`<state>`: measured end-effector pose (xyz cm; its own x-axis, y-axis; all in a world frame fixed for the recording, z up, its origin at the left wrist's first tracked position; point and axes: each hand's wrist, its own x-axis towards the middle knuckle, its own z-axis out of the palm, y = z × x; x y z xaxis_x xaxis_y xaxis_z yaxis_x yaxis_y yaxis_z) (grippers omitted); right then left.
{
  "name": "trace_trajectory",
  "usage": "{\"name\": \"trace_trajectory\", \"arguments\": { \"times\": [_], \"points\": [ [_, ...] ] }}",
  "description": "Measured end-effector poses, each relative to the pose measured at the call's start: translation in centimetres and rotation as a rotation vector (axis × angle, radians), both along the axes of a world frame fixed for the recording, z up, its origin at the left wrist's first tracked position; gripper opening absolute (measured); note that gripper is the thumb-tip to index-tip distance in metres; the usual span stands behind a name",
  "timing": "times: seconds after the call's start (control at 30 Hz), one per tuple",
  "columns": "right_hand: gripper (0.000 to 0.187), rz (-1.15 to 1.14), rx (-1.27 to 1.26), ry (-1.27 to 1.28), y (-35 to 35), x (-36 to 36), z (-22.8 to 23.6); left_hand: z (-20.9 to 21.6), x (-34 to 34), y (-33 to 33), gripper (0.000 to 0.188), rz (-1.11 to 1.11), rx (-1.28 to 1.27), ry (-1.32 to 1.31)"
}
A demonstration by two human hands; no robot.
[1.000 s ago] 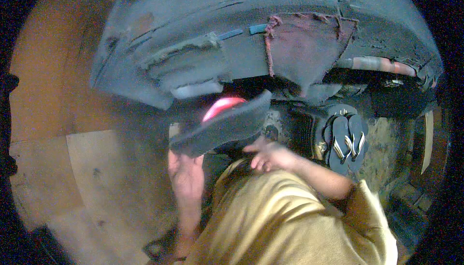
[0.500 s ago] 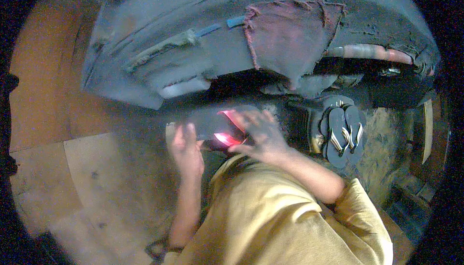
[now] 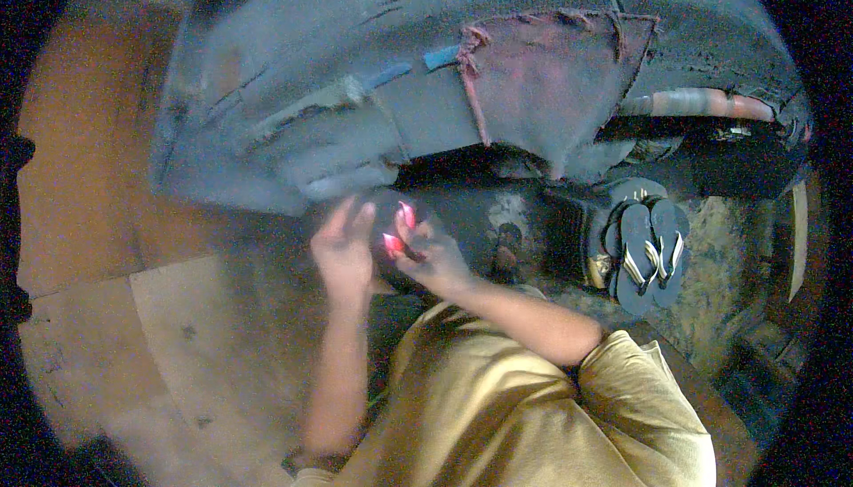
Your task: The person repeatedly assembles flip-flops by hand, pressing the strap into the sole and stacking completed pairs on a nearby surface. The person handles multiple flip-flops one at a time, occasionally using a red tool to assist with strap placement.
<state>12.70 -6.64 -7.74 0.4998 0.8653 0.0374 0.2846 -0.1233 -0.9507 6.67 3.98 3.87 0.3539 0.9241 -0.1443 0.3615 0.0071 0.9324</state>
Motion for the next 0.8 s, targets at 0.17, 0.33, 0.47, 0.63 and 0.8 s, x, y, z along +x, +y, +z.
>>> {"name": "trace_trajectory", "arguments": {
  "times": [0.17, 0.33, 0.47, 0.63, 0.8],
  "points": [
    [0.073, 0.157, 0.021, -0.334, -1.5, 4.4, 1.9, -0.2, -0.1, -1.0, 0.030, 0.169, -0.250, -0.228],
    [0.072, 0.287, -0.027, -0.442, -0.9, 6.7, 5.7, 1.2, -1.5, -1.8, 0.025, 0.186, -0.218, -0.436],
    [0.071, 0.364, 0.034, -0.468, 0.5, 6.2, 7.8, 3.1, -2.7, -1.6, 0.026, 0.295, -0.234, -0.454],
    [0.076, 0.420, 0.138, -0.528, 1.5, 4.8, 9.4, 5.8, -5.4, -2.0, 0.027, 0.310, -0.187, -0.500],
    [0.075, 0.624, 0.138, -0.673, 2.0, 3.8, 11.7, 7.9, -7.9, -3.8, 0.027, 0.395, -0.108, -0.478]
  ]
}}
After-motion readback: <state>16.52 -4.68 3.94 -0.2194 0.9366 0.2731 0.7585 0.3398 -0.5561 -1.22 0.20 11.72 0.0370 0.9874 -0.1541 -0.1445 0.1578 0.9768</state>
